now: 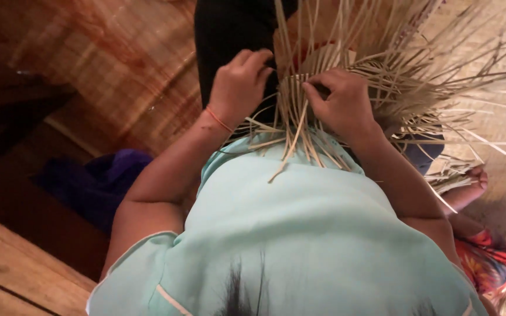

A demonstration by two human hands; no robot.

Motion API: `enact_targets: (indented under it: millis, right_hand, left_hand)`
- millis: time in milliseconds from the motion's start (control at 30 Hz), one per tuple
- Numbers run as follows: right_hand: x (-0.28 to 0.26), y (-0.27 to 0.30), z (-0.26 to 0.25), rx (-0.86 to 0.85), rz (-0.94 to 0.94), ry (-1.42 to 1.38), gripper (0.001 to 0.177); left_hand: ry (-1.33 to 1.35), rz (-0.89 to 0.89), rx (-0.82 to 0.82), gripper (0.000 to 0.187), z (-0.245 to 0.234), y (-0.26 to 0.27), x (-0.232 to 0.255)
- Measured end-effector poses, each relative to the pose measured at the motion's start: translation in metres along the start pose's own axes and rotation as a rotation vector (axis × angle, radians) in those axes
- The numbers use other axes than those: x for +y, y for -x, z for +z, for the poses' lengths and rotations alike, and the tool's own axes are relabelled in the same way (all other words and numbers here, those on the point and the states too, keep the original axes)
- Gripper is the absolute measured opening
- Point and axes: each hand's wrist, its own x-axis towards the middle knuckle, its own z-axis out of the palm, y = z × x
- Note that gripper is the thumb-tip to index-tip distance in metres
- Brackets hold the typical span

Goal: The person is weaving thin straw-like fibers into a circular pattern to create the base of a basket or hat.

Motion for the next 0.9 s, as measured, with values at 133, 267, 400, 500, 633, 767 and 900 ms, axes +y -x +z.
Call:
enact_targets:
  millis: [133,267,400,500,633,767,900]
  right_hand:
    - [0.012,0.008,0.014,0.064,0.019,0.01,0.006]
    - [0.022,0.01,0.025,0.095,-0.052,0.098,0.006]
    - [0.022,0.013,0.031,0.101,-0.079,0.123,0.006]
    - [0.012,0.016,0.029,0.114,-0.103,0.199,0.009]
    - [0.007,0.013,0.028,0.096,-0.042,0.09,0.007]
    - [0.027,0.004,0.038,0.122,-0.053,0.179,0.007]
    - [0.029,-0.003,0.039,0.111,-0.055,0.213,0.01]
  left_hand:
    - [0.201,0.055,0.09,0.011,0.026,0.018,-0.001]
    - [0.24,0.065,0.116,0.015,0.048,0.033,-0.002]
    - [0.295,0.075,0.106,0.018,0.065,0.042,-0.008]
    - [0.26,0.107,0.13,0.021,0.065,0.043,-0.006]
    - [0.26,0.097,0.145,0.022,0.067,0.043,-0.01]
    - [0.337,0.04,0.092,0.021,0.051,0.031,-0.001]
    - [0.436,-0.022,0.1,0.02,0.052,0.029,-0.005]
